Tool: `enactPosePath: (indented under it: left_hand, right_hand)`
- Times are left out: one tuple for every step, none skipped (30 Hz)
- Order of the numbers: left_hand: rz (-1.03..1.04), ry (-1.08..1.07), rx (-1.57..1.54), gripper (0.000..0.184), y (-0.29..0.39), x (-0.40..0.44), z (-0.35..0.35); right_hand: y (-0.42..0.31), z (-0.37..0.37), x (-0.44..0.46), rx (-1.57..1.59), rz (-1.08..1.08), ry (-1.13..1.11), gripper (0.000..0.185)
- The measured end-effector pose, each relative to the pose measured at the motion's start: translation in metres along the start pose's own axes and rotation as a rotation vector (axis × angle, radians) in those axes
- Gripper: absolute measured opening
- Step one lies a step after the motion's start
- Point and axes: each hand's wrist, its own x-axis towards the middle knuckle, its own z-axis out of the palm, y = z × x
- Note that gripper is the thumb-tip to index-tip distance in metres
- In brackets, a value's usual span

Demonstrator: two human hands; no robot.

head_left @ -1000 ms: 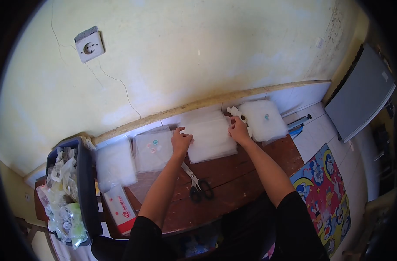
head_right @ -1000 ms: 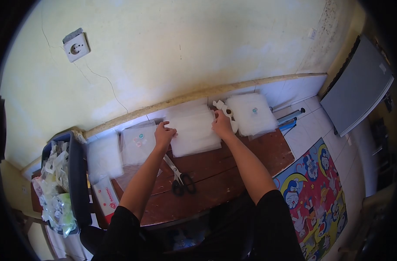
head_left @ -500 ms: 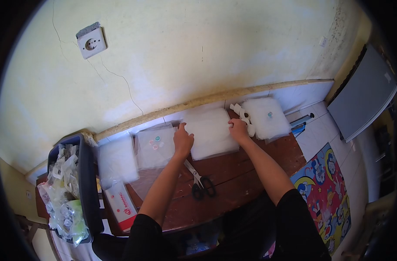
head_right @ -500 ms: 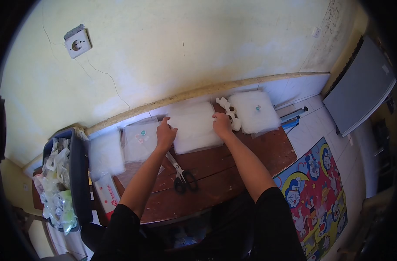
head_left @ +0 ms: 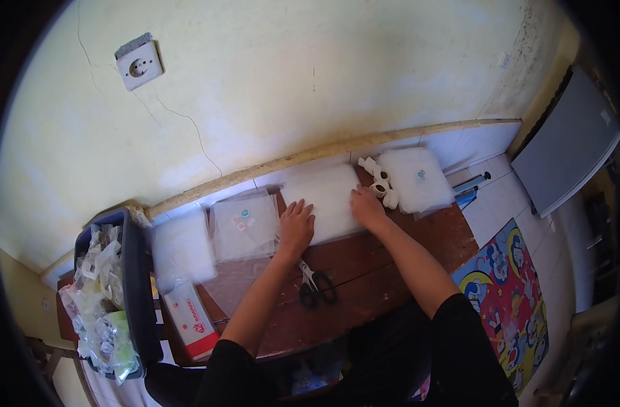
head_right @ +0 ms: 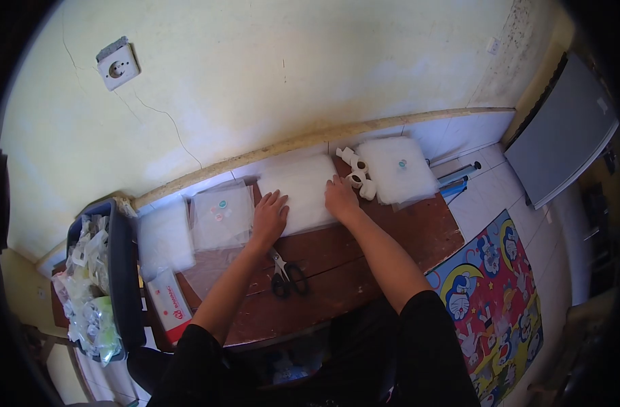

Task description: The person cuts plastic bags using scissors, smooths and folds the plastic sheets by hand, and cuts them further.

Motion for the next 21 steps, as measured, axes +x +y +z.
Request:
enactPosePath:
  left_hand:
    - [0.0, -0.003, 0.001, 0.033, 0.001, 0.0, -0.001]
    - [-0.006, 0.027, 0.014, 0.032, 0.002, 0.001, -0.002]
    - [-0.012, 0.057, 0.027, 0.032, 0.002, 0.001, -0.003]
    - [-0.012, 0.057, 0.029, 0.032, 0.003, -0.001, -0.006]
    - [-0.01, 0.075, -0.002, 0.031, 0.004, -0.004, -0.013]
    - [-0.009, 0.094, -0.03, 0.03, 0.006, -0.007, -0.02]
    - [-0.014, 0.096, -0.023, 0.03, 0.007, -0.012, -0.028]
    - [-0.043, 0.104, -0.072, 0.027, 0.008, -0.019, -0.038]
    - [-0.074, 0.111, -0.119, 0.024, 0.009, -0.027, -0.049]
    - [-0.083, 0.116, -0.105, 0.024, 0.009, -0.035, -0.059]
    - [-0.112, 0.108, -0.132, 0.022, 0.01, -0.043, -0.069]
    - [-0.142, 0.099, -0.161, 0.02, 0.012, -0.053, -0.079]
    - [-0.153, 0.116, -0.156, 0.02, 0.016, -0.063, -0.089]
    - [-0.164, 0.117, -0.147, 0.02, 0.015, -0.074, -0.094]
    - [-0.184, 0.122, -0.14, 0.02, 0.014, -0.083, -0.099]
    - [-0.202, 0.127, -0.134, 0.02, 0.013, -0.091, -0.104]
    - [-0.209, 0.131, -0.128, 0.02, 0.012, -0.098, -0.11]
    - [-0.202, 0.142, -0.121, 0.02, 0.01, -0.105, -0.117]
    - [-0.2, 0.152, -0.113, 0.02, 0.007, -0.112, -0.123]
    - [-0.215, 0.163, -0.108, 0.02, 0.006, -0.12, -0.131]
    - [-0.223, 0.155, -0.115, 0.021, 0.003, -0.124, -0.139]
  right_hand:
    - [0.001, 0.001, -0.001, -0.018, -0.012, 0.045, 0.021]
    - [-0.001, -0.001, -0.003, -0.037, -0.023, 0.089, 0.022]
    - [-0.003, -0.003, -0.003, -0.034, -0.022, 0.089, 0.022]
    - [-0.006, -0.006, -0.004, -0.054, -0.064, 0.177, 0.022]
    - [-0.01, -0.01, -0.005, -0.074, -0.107, 0.264, 0.023]
    - [-0.016, -0.015, -0.006, -0.069, -0.112, 0.264, 0.023]
    - [-0.022, -0.019, -0.006, -0.014, -0.148, 0.245, 0.023]
    - [-0.03, -0.022, -0.006, 0.042, -0.186, 0.227, 0.023]
    - [-0.039, -0.024, -0.007, 0.053, -0.196, 0.227, 0.023]
    - [-0.049, -0.026, -0.009, 0.117, -0.225, 0.197, 0.022]
    - [-0.061, -0.029, -0.012, 0.182, -0.253, 0.164, 0.021]
    - [-0.074, -0.032, -0.017, 0.195, -0.264, 0.159, 0.021]
    - [-0.087, -0.035, -0.021, 0.226, -0.272, 0.13, 0.02]
    - [-0.101, -0.036, -0.027, 0.256, -0.279, 0.098, 0.019]
    - [-0.114, -0.036, -0.032, 0.262, -0.288, 0.096, 0.019]
    - [-0.128, -0.036, -0.038, 0.312, -0.299, 0.107, 0.018]
    - [-0.139, -0.035, -0.046, 0.361, -0.311, 0.115, 0.018]
    - [-0.15, -0.036, -0.052, 0.365, -0.322, 0.115, 0.018]
    - [-0.16, -0.036, -0.059, 0.396, -0.356, 0.116, 0.017]
    - [-0.171, -0.036, -0.066, 0.427, -0.395, 0.114, 0.016]
    - [-0.18, -0.038, -0.073, 0.462, -0.394, 0.128, 0.015]
